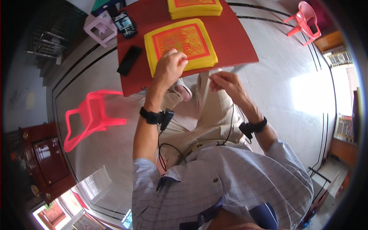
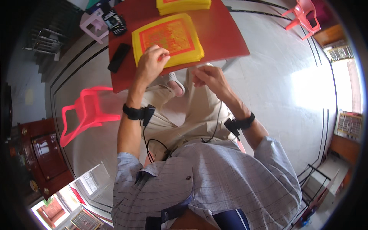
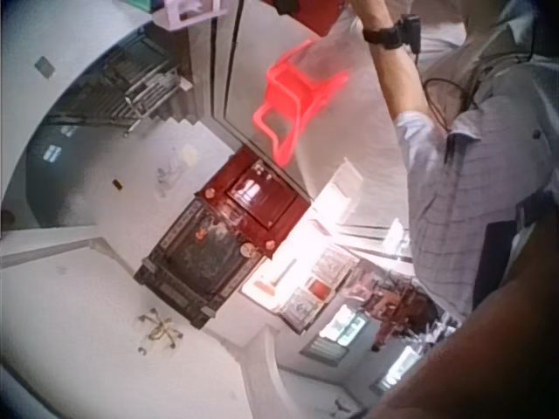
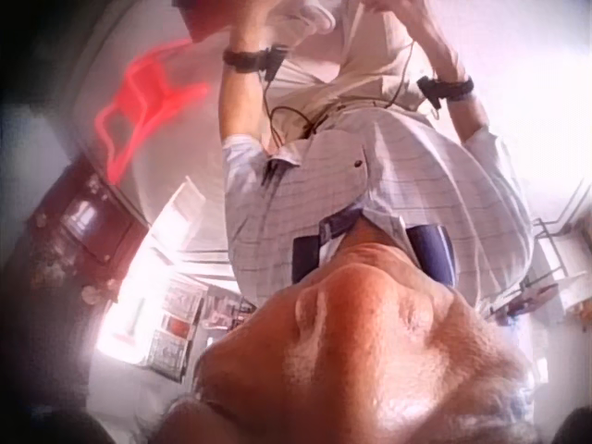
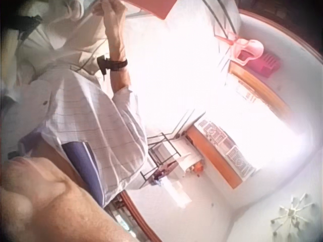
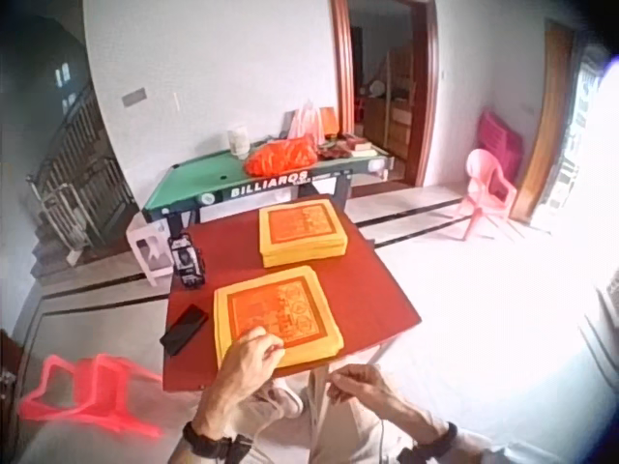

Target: Folding sheets of yellow and red ceremonial joss paper on a table.

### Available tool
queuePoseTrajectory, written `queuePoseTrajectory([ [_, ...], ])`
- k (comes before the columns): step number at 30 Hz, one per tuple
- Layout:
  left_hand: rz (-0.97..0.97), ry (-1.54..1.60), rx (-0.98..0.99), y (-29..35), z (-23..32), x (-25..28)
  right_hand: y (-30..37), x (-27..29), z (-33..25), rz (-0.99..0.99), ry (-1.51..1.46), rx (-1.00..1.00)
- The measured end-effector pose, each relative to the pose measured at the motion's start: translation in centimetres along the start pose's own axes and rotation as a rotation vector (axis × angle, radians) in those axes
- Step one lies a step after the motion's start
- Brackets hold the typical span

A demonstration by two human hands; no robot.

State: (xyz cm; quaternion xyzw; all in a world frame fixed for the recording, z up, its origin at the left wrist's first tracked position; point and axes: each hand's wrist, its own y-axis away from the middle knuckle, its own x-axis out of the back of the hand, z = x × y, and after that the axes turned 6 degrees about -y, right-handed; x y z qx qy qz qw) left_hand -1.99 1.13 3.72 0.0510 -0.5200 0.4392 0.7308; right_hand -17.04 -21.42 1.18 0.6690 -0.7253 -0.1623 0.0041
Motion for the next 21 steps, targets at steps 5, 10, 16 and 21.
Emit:
queuePoseTrajectory([
  [5, -0.122, -0.027, -0.018, -1.0, -1.0, -1.6, -1.3, 1.0, -0.8, -0.009, -0.096, -0.048],
  [10, -0.198, -0.022, 0.062, -0.9, -1.9, -2.1, -5.1, 1.0, -1.0, 0.07, -0.177, -0.008],
  [16, -0.204, -0.041, 0.073, -1.0, -2.3, -2.7, -7.0, 1.3, -1.7, 0.121, -0.332, 0.008],
  [21, -0.182, -0.042, 0.094, -1.0, -1.9, -2.8, -7.2, 1.4, -2.0, 0.197, -0.121, 0.042],
])
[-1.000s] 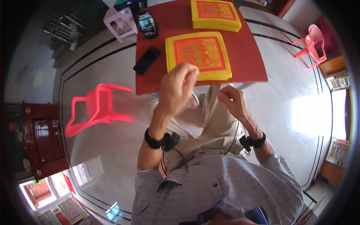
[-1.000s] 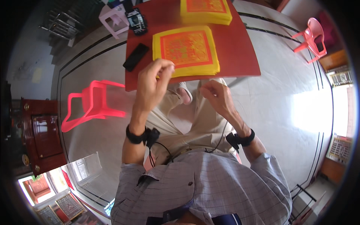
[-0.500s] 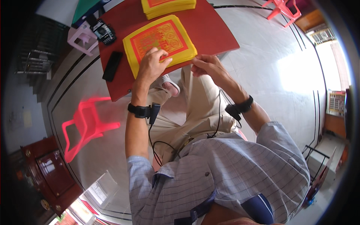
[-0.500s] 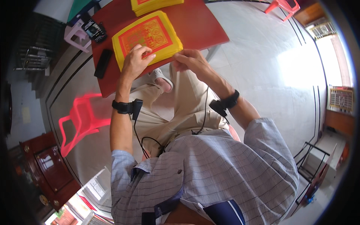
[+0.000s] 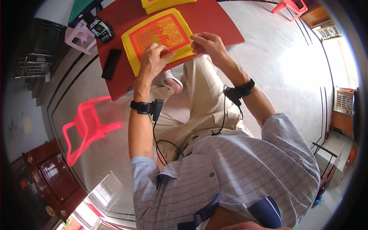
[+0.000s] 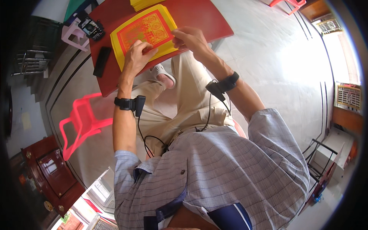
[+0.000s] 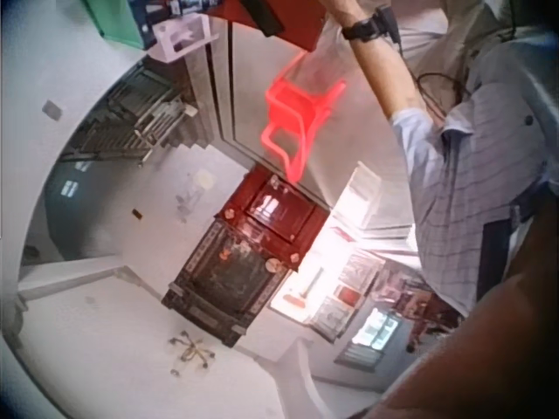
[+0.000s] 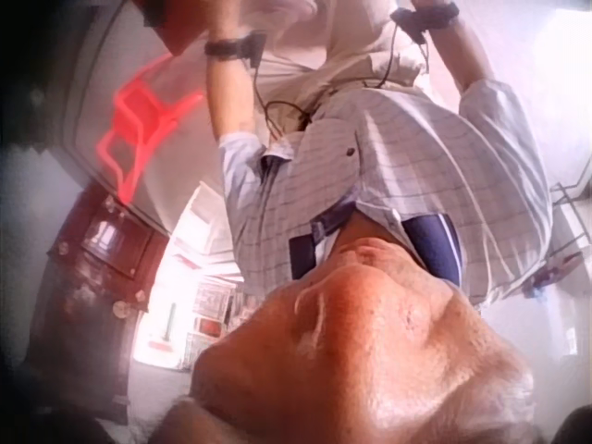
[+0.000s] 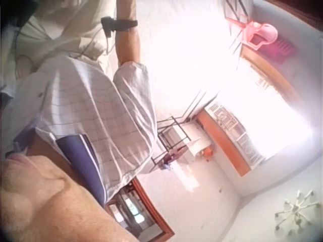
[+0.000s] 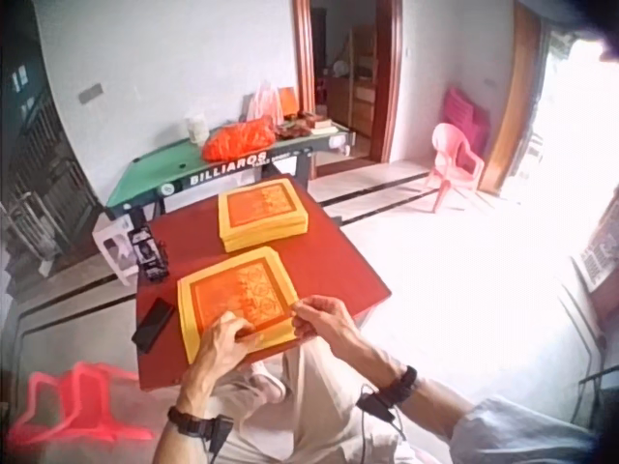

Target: Folding sheets of yellow and red ceremonial joss paper on a table.

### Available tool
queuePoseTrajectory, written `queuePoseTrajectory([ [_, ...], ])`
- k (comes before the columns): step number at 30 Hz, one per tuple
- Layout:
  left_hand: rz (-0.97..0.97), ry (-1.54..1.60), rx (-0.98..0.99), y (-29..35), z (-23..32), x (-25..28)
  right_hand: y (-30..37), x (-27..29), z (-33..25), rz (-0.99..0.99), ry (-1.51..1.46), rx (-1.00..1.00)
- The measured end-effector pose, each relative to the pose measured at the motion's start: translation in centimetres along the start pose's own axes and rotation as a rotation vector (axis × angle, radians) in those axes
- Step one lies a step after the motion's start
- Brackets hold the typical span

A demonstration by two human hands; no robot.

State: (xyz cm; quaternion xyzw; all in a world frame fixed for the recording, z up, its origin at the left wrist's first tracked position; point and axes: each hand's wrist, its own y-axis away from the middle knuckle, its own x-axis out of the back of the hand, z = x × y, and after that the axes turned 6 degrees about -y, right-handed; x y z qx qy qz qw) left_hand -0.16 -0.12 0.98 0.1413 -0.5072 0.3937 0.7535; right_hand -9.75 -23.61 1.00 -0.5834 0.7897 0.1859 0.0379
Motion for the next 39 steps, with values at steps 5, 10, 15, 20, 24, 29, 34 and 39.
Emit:
queuePoseTrajectory([
  [5, 0.062, -0.011, -0.024, -0.2, -0.8, -0.3, -0.1, 0.7, 0.1, -0.006, 0.075, 0.066],
  [10, 0.082, -0.035, -0.015, -0.3, -0.6, -0.9, -1.0, 1.1, 0.6, 0.03, 0.242, 0.23],
  [15, 0.089, -0.036, -0.033, -0.3, -0.1, -0.7, -1.1, 1.2, 0.5, 0.031, 0.177, 0.26],
  [20, 0.071, -0.078, -0.021, -0.2, 0.1, -0.1, -1.1, 0.9, -0.5, 0.012, 0.272, 0.185],
  [24, 0.129, -0.137, -0.106, -0.4, 0.4, 0.0, -1.8, 1.5, 0.0, 0.002, 0.334, 0.224],
  [29, 0.112, -0.097, -0.106, -0.6, -0.5, -0.1, -1.4, 2.0, 0.4, -0.037, 0.346, 0.224],
  [34, 0.127, -0.054, -0.088, -0.6, -1.2, -0.5, -1.3, 1.8, 0.8, -0.012, 0.543, 0.275],
  [39, 0.139, 0.004, -0.064, -0.6, -1.1, -0.5, -1.1, 2.5, 2.4, 0.043, 0.57, 0.357],
])
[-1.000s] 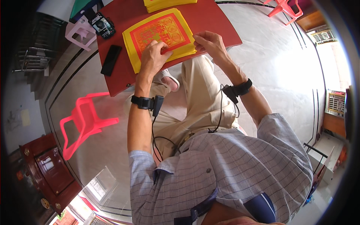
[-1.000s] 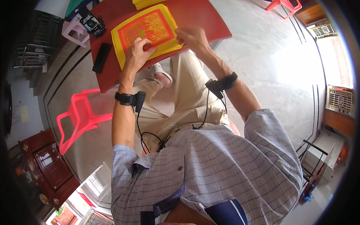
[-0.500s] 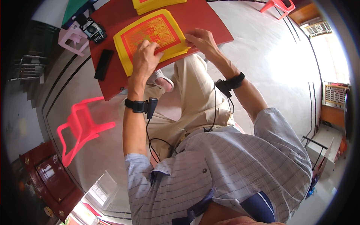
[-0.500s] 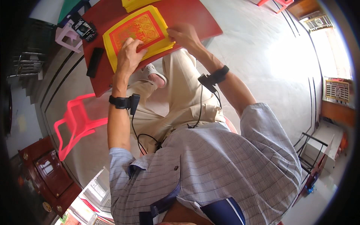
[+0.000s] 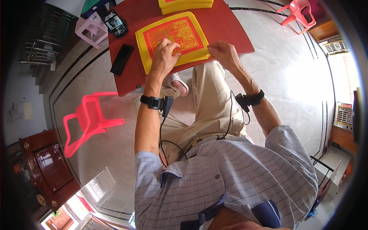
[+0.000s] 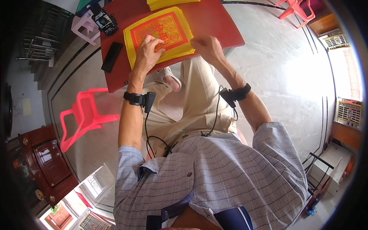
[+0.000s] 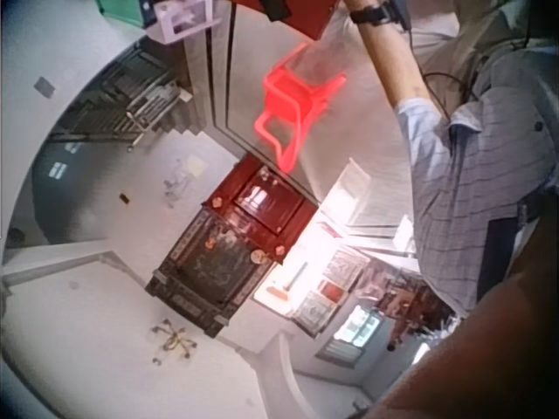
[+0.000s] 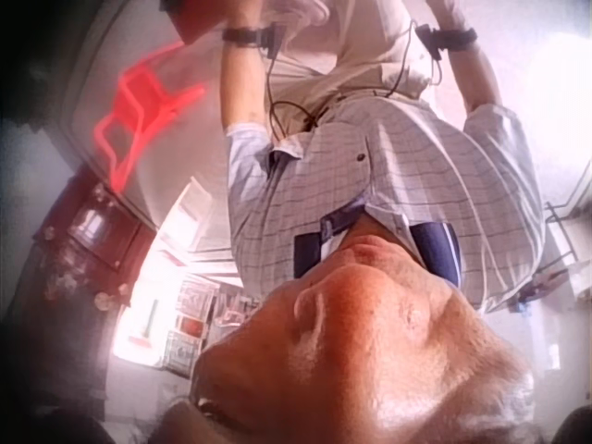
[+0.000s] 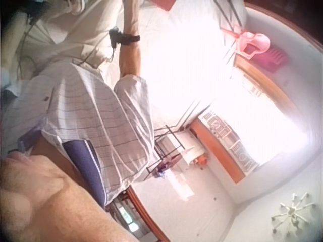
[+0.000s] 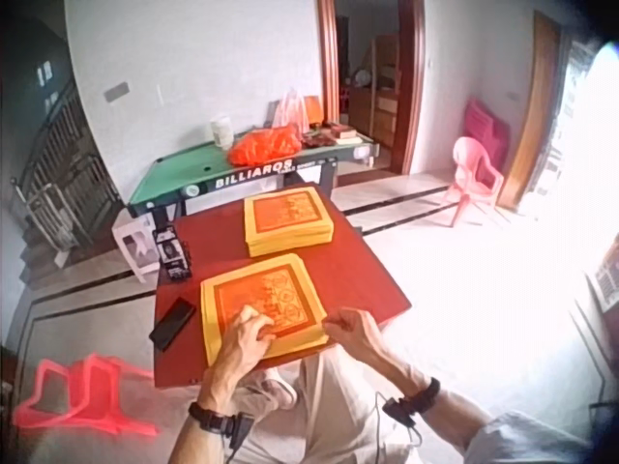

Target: Folding sheets of yellow and red ceremonial joss paper on a table.

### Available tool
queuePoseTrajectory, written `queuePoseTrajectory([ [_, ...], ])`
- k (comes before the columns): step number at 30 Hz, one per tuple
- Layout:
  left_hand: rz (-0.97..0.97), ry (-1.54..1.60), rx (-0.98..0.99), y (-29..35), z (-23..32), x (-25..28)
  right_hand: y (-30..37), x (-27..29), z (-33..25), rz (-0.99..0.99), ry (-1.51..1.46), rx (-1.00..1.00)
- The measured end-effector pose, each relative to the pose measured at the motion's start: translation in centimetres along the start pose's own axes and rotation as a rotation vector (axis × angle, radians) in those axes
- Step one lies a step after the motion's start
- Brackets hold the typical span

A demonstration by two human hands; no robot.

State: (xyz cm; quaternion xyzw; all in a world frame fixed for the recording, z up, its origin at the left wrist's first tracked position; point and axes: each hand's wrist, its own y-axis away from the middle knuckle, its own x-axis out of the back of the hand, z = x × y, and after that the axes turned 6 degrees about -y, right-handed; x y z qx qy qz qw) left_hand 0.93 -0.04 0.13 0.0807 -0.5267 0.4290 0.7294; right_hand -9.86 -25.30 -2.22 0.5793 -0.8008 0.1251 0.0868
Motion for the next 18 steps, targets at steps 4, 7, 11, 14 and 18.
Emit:
queuePoseTrajectory([
  [4, 0.013, -0.013, -0.009, 0.2, -0.2, -0.1, 0.5, 0.5, 0.1, 0.028, 0.005, -0.039],
  [7, 0.012, 0.017, -0.003, 0.3, -0.5, -0.3, 1.3, 0.8, 0.4, -0.014, -0.044, -0.157],
  [11, 0.023, 0.044, 0.001, 0.2, -0.7, -0.4, 2.3, 0.8, 0.0, -0.028, -0.047, -0.229],
  [14, 0.017, 0.04, 0.005, 0.2, -0.8, -0.6, 2.6, 0.6, -0.2, -0.031, -0.078, -0.245],
  [18, 0.026, 0.051, 0.0, 0.3, -0.8, -0.5, 2.8, -0.1, -0.6, -0.009, -0.162, -0.209],
])
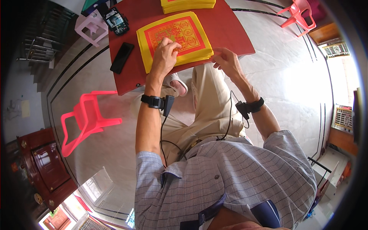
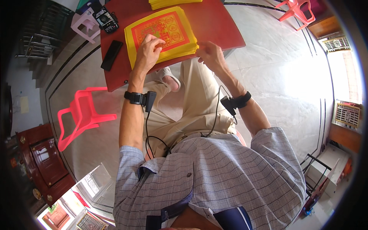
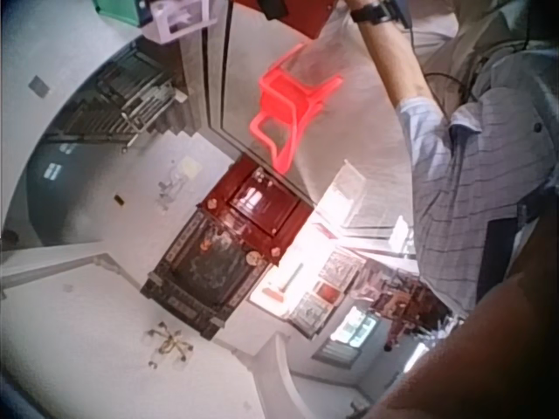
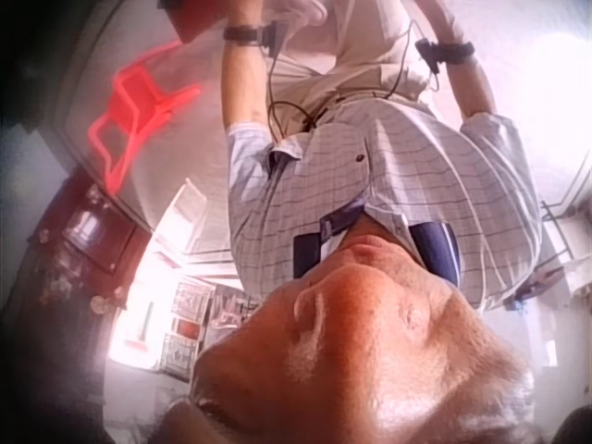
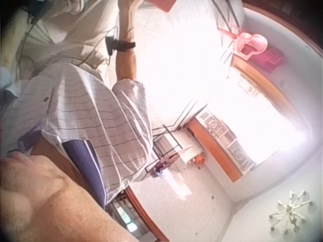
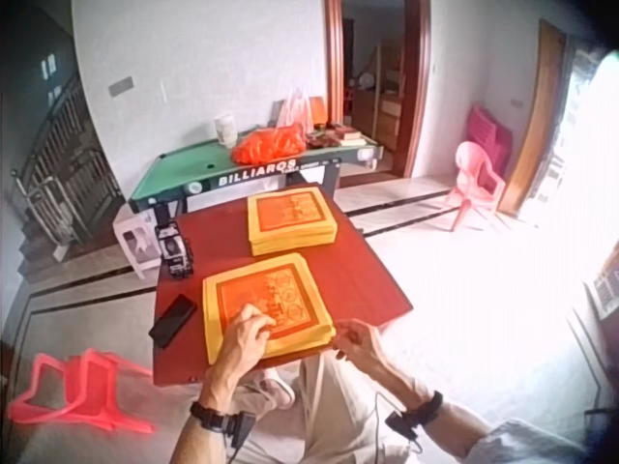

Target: Folding sheets of yellow and red ceremonial joss paper on a table.

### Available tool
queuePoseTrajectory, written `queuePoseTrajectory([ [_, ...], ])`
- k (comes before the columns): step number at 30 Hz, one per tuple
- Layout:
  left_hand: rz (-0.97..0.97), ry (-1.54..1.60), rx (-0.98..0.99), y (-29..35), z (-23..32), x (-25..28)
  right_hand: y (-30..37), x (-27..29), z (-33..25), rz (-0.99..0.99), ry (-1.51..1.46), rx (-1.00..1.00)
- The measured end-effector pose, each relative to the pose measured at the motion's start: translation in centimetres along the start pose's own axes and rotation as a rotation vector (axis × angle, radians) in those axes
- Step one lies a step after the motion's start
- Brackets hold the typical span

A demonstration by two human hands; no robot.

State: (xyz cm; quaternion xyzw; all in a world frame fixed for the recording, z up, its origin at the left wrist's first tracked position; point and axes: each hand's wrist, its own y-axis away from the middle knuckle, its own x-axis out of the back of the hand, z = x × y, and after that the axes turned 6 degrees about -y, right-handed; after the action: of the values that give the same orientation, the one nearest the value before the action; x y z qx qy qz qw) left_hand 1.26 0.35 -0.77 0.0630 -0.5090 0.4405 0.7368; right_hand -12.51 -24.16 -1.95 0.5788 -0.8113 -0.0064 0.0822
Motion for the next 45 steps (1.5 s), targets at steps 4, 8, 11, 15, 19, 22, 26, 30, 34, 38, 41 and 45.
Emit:
queuePoseTrajectory([
  [4, 0.013, 0.028, 0.003, -0.2, 0.3, 0.0, -0.3, -0.3, -0.1, -0.012, 0.096, 0.076],
  [8, 0.007, 0.039, 0.017, 0.1, 0.3, 0.0, -0.3, -0.6, -0.6, -0.01, 0.127, 0.062],
  [11, 0.024, 0.036, -0.005, 0.0, 0.2, -0.1, 0.2, -0.8, -0.5, -0.053, 0.083, 0.032],
  [15, 0.018, 0.031, 0.006, 0.1, 0.1, -0.4, 1.3, -1.0, 0.1, -0.125, 0.055, 0.038],
  [19, 0.042, -0.05, -0.029, 0.1, -0.4, -0.5, 2.2, -1.1, -0.4, -0.207, 0.109, 0.032],
  [22, 0.064, -0.082, -0.059, -0.1, 0.4, -0.4, 2.6, -0.6, 0.1, -0.201, 0.12, 0.02],
  [26, 0.064, -0.128, -0.022, -0.6, 1.4, -0.7, 3.0, -0.2, 1.3, -0.165, 0.079, -0.004],
  [30, 0.05, -0.171, 0.007, -0.6, 1.6, -1.0, 3.3, -0.1, 1.6, -0.167, 0.072, -0.018],
  [34, 0.076, -0.118, -0.005, -0.7, 1.3, -1.2, 3.1, 0.7, 2.1, -0.153, 0.07, -0.011],
  [38, 0.078, -0.126, -0.002, -0.6, 1.2, -1.1, 3.0, 1.1, 0.8, -0.126, 0.022, 0.001],
  [41, 0.083, -0.143, -0.012, -0.6, 1.4, -1.2, 2.3, 1.3, 0.9, -0.107, -0.036, -0.012],
  [45, 0.078, -0.177, -0.036, -0.4, 1.8, -1.0, 2.0, 1.0, 0.1, -0.075, -0.109, -0.009],
])
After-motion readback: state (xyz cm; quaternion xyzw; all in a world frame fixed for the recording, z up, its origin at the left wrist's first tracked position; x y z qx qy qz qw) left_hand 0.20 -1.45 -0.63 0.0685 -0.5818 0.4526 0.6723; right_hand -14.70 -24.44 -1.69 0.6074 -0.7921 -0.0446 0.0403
